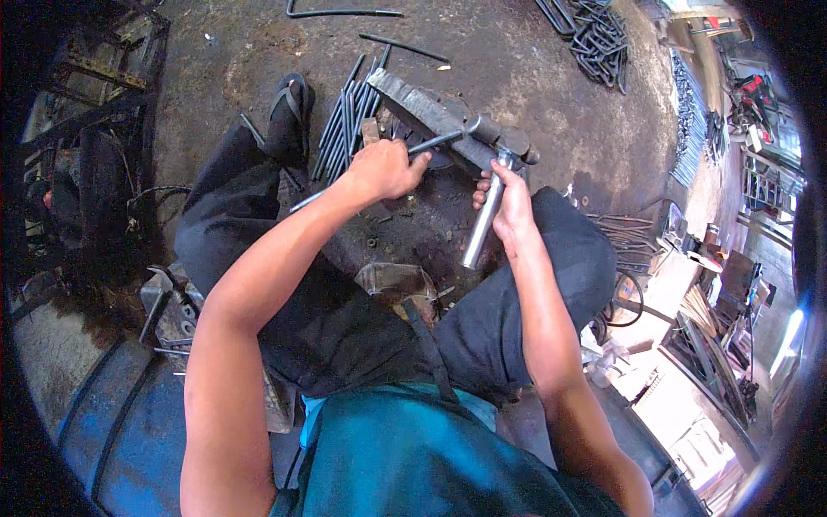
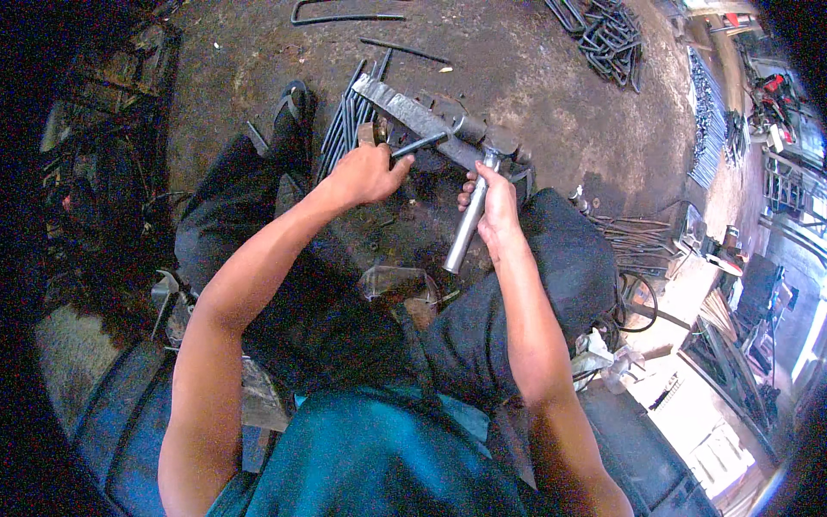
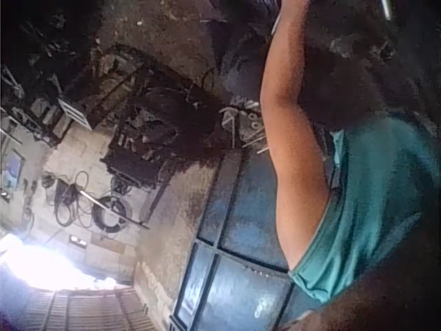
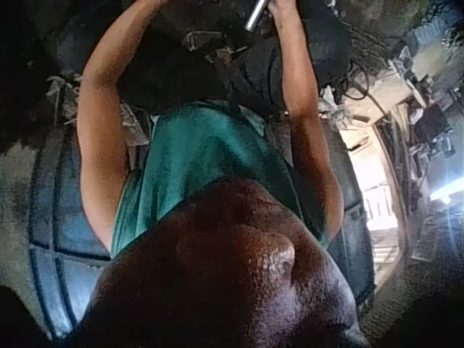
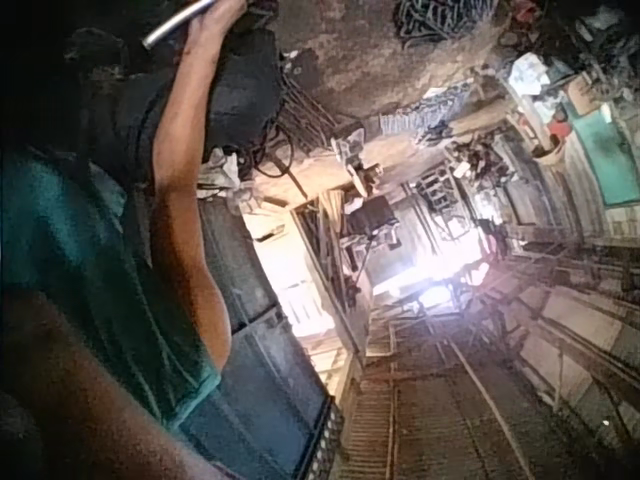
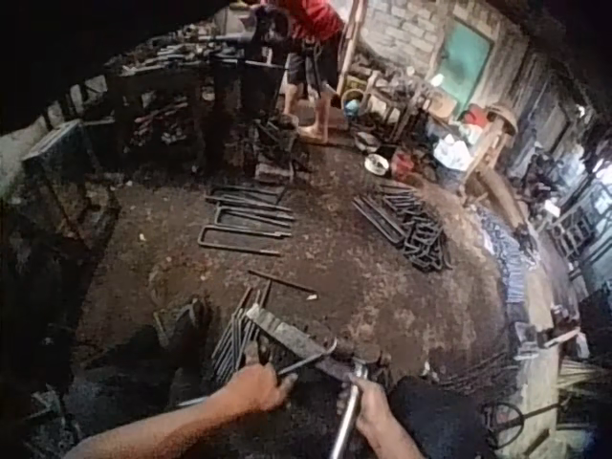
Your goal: Bending metal rods by striking them with a hammer against a fixed metal jig.
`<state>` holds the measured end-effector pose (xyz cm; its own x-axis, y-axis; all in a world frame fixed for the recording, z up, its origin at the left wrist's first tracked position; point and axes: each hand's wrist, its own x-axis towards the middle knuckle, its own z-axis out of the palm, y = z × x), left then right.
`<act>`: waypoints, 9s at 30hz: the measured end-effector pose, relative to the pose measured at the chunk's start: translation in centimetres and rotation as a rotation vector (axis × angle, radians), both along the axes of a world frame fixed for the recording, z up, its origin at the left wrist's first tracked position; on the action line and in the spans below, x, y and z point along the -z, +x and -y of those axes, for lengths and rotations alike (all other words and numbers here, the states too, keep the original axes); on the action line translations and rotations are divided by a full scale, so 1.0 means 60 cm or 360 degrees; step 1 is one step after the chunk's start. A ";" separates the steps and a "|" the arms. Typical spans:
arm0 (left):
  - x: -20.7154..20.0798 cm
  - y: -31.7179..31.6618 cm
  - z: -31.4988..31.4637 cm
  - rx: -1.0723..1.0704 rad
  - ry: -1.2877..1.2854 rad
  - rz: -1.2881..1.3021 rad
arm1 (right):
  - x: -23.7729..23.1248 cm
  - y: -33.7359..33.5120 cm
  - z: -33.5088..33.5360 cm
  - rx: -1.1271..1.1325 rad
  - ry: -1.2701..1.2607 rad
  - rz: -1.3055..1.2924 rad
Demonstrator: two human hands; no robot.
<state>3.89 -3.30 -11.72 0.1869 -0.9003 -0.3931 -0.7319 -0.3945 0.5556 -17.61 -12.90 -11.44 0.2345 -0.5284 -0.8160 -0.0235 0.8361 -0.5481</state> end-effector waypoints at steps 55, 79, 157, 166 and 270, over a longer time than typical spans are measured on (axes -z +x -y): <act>0.033 -0.016 0.003 0.0158 -0.0052 0.0003 | 0.045 0.019 -0.068 -0.0534 -0.0476 -0.0593; 0.034 -0.010 0.005 0.0213 0.0101 -0.0065 | 0.052 0.017 -0.057 -0.0358 -0.0707 -0.0749; 0.044 -0.004 0.019 0.0191 0.0123 -0.0139 | 0.018 0.003 -0.100 -0.0193 -0.0169 -0.0002; 0.022 -0.026 0.023 0.0336 0.0131 -0.0074 | -0.011 -0.010 -0.088 -0.0302 -0.0468 -0.0334; -0.048 -0.030 0.081 0.0484 -0.0174 0.0183 | -0.059 -0.053 -0.060 -0.0341 -0.0201 0.0044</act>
<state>2.09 -8.18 -8.86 -0.0592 -0.9572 -0.2834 -0.8671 -0.0914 0.4897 -20.78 -9.32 -7.92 0.3738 -0.5616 -0.7381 -0.1763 0.7383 -0.6510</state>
